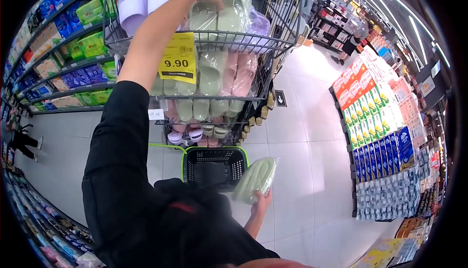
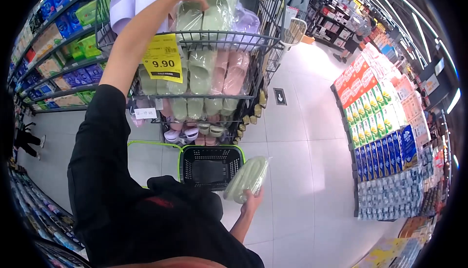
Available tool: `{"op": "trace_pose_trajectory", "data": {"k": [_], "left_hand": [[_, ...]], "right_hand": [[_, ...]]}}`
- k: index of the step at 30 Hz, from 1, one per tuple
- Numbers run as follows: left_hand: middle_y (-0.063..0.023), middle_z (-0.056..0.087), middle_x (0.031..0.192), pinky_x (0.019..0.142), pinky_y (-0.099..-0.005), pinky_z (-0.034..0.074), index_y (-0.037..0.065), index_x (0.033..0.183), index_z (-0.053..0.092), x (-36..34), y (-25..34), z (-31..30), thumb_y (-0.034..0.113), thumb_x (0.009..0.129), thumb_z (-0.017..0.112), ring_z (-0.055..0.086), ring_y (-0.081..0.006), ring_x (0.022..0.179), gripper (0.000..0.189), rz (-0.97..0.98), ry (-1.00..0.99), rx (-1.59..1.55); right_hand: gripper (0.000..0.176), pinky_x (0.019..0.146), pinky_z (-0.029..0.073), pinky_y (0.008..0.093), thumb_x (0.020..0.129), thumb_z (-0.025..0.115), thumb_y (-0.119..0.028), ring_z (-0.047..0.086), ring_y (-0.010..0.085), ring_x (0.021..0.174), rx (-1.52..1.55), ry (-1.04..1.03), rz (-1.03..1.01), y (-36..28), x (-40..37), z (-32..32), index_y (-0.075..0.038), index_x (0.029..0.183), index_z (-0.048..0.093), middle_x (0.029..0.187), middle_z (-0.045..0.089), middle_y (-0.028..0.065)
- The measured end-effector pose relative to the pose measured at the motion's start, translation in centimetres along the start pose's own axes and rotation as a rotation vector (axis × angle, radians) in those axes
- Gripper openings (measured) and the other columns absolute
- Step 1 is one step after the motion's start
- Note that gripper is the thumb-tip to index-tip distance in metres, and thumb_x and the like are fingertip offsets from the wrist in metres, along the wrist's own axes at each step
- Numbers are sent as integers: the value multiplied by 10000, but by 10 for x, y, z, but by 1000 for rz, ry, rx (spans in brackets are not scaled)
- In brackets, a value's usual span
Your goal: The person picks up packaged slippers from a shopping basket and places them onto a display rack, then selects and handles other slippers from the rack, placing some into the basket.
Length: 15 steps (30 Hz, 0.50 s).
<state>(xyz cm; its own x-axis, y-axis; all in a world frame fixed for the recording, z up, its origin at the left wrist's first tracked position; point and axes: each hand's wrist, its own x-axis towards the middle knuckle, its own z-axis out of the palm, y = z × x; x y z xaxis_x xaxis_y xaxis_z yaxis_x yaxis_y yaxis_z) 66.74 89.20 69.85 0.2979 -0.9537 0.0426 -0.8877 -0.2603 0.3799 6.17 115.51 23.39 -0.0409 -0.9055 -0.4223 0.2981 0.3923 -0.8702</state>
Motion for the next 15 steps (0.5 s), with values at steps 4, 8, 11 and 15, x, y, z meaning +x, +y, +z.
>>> {"op": "trace_pose_trajectory", "data": {"k": [4,8,11,15], "left_hand": [[-223,592,1226,902,-389,519,-40,1278,523,-7,13,-1,334,480,841,609,-329,1087,937,73,148,5],[-181,698,1083,897,-418,519,54,1132,685,-40,39,-9,485,559,813,652,-334,1034,728,174,390,314],[-195,680,1101,946,-439,480,88,1066,709,-87,78,-19,492,544,822,617,-331,1102,670,153,440,326],[-216,624,1193,940,-459,470,51,1178,559,-79,81,-23,528,467,866,575,-355,1146,909,297,606,495]], "right_hand": [[717,803,517,360,688,600,76,636,261,954,-37,7,6,1,-4,9,-15,1377,424,1135,625,150],[880,888,501,403,673,640,68,620,317,1041,-73,-40,33,7,-5,12,1,1475,283,1212,591,218],[884,911,488,412,672,640,68,606,322,1062,-71,-58,36,12,-13,16,-5,1476,279,1212,587,220],[752,781,526,376,682,612,39,634,283,946,-79,-64,-8,3,-18,23,1,1396,379,1132,610,184]]}}
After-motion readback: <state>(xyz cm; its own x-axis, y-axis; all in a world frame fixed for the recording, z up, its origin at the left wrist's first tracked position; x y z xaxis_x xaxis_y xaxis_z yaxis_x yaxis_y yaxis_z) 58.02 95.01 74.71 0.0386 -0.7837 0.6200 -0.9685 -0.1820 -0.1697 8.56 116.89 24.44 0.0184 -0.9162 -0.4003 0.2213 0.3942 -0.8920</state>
